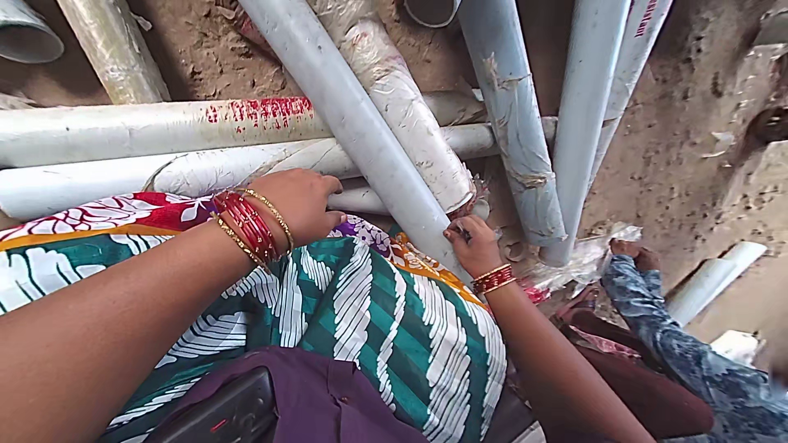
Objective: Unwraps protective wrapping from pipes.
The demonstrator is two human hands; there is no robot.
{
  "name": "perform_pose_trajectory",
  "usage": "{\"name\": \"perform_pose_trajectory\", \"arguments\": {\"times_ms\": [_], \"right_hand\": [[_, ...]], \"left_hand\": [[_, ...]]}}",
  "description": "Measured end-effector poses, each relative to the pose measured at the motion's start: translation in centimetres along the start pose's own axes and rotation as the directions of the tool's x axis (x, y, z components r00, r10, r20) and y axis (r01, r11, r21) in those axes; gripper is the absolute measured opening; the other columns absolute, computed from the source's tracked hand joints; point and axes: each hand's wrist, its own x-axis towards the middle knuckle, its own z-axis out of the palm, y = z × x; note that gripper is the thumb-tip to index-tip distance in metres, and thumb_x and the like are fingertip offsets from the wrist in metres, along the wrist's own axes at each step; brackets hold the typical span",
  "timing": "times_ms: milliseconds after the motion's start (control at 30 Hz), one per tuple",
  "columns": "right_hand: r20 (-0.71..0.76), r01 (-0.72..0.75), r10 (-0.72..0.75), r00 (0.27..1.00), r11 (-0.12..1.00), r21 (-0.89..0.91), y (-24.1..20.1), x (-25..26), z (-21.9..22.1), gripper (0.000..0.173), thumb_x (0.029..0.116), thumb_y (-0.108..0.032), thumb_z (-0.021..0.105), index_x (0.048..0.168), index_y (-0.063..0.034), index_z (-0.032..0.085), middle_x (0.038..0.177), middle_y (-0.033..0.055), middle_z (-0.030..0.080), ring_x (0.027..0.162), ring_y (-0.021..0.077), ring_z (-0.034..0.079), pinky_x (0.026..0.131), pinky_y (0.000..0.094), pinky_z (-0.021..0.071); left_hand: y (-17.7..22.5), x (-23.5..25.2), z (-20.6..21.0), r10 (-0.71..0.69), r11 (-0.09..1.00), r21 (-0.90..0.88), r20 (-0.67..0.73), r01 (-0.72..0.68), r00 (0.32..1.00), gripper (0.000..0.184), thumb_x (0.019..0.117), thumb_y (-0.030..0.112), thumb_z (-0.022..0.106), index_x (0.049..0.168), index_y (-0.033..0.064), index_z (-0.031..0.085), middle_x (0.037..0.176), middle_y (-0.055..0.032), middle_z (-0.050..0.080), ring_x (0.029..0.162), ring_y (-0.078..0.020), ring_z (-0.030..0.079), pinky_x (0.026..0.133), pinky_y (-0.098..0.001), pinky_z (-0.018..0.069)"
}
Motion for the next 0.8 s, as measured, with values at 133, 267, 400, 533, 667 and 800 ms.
{"name": "perform_pose_trajectory", "arguments": {"times_ms": [133, 267, 400, 533, 667, 800], "right_hand": [[-0.049, -0.076, 0.086, 0.995, 0.981, 0.181, 0.0, 1.1, 0.5, 0.029, 0.089, -0.006, 0.076, 0.116, 0.005, 0.073, 0.112, 0.024, 0.071, 0.101, 0.0295, 0.069, 0.092, 0.0421, 0.0551], [-0.209, 0.034, -0.029, 0.977, 0.999, 0.022, -1.0, 2.3, 2.4, 0.012, 0.0889, -0.002, 0.073, 0.087, 0.0104, 0.072, 0.097, 0.0276, 0.072, 0.092, 0.0386, 0.071, 0.085, 0.049, 0.0566], [-0.094, -0.096, 0.084, 0.992, 0.987, -0.129, -1.9, 2.7, 2.4, 0.015, 0.0963, 0.001, 0.061, 0.096, 0.0144, 0.067, 0.1, 0.0319, 0.068, 0.095, 0.0469, 0.07, 0.085, 0.0565, 0.0562], [0.036, -0.111, 0.118, 0.992, 0.983, -0.146, -2.0, 3.0, 1.9, 0.016, 0.0988, 0.001, 0.058, 0.1, 0.0154, 0.064, 0.104, 0.0333, 0.066, 0.098, 0.0489, 0.068, 0.087, 0.0593, 0.055], [0.091, -0.051, 0.066, 0.994, 0.987, -0.154, -1.9, 2.3, 1.4, 0.013, 0.0971, 0.003, 0.059, 0.098, 0.0154, 0.064, 0.102, 0.0337, 0.066, 0.096, 0.0498, 0.068, 0.084, 0.0605, 0.0554], [0.168, -0.077, 0.106, 0.98, 0.982, -0.17, -1.4, -0.3, 0.0, 0.013, 0.0974, 0.004, 0.059, 0.098, 0.0163, 0.063, 0.104, 0.0338, 0.065, 0.099, 0.0495, 0.067, 0.087, 0.0607, 0.0542]], "left_hand": [[0.2, 0.1, 0.5, 0.006, 1.0, 0.013, 0.004, -0.007, 1.0, 0.046, 0.1054, 0.035, 0.059, 0.142, 0.007, 0.059, 0.133, -0.0203, 0.065, 0.126, -0.0395, 0.06, 0.104, -0.0629, 0.0443], [0.1, 0.1, 0.3, -0.002, 1.0, 0.021, 0.012, 0.002, 1.0, 0.047, 0.1058, 0.035, 0.058, 0.142, 0.006, 0.058, 0.133, -0.0212, 0.065, 0.126, -0.0399, 0.06, 0.104, -0.0628, 0.0439], [0.1, 0.4, 0.5, -0.004, 1.0, 0.025, 0.019, 0.003, 1.0, 0.046, 0.1057, 0.035, 0.059, 0.141, 0.0057, 0.059, 0.132, -0.0219, 0.065, 0.126, -0.0407, 0.06, 0.104, -0.0632, 0.0438], [0.2, 0.5, 0.2, -0.004, 1.0, 0.016, 0.007, 0.004, 1.0, 0.047, 0.1057, 0.036, 0.058, 0.142, 0.0062, 0.059, 0.132, -0.0213, 0.065, 0.126, -0.0404, 0.06, 0.104, -0.0628, 0.0439], [-0.2, 0.3, -0.1, 0.001, 1.0, 0.001, -0.007, -0.001, 1.0, 0.047, 0.1057, 0.036, 0.058, 0.141, 0.005, 0.059, 0.131, -0.022, 0.065, 0.124, -0.0411, 0.061, 0.103, -0.0636, 0.0438], [-0.5, -0.5, -0.2, 0.004, 1.0, -0.007, -0.03, -0.004, 1.0, 0.047, 0.1054, 0.036, 0.059, 0.141, 0.006, 0.059, 0.131, -0.0221, 0.065, 0.124, -0.0416, 0.061, 0.102, -0.0644, 0.0441]]}}
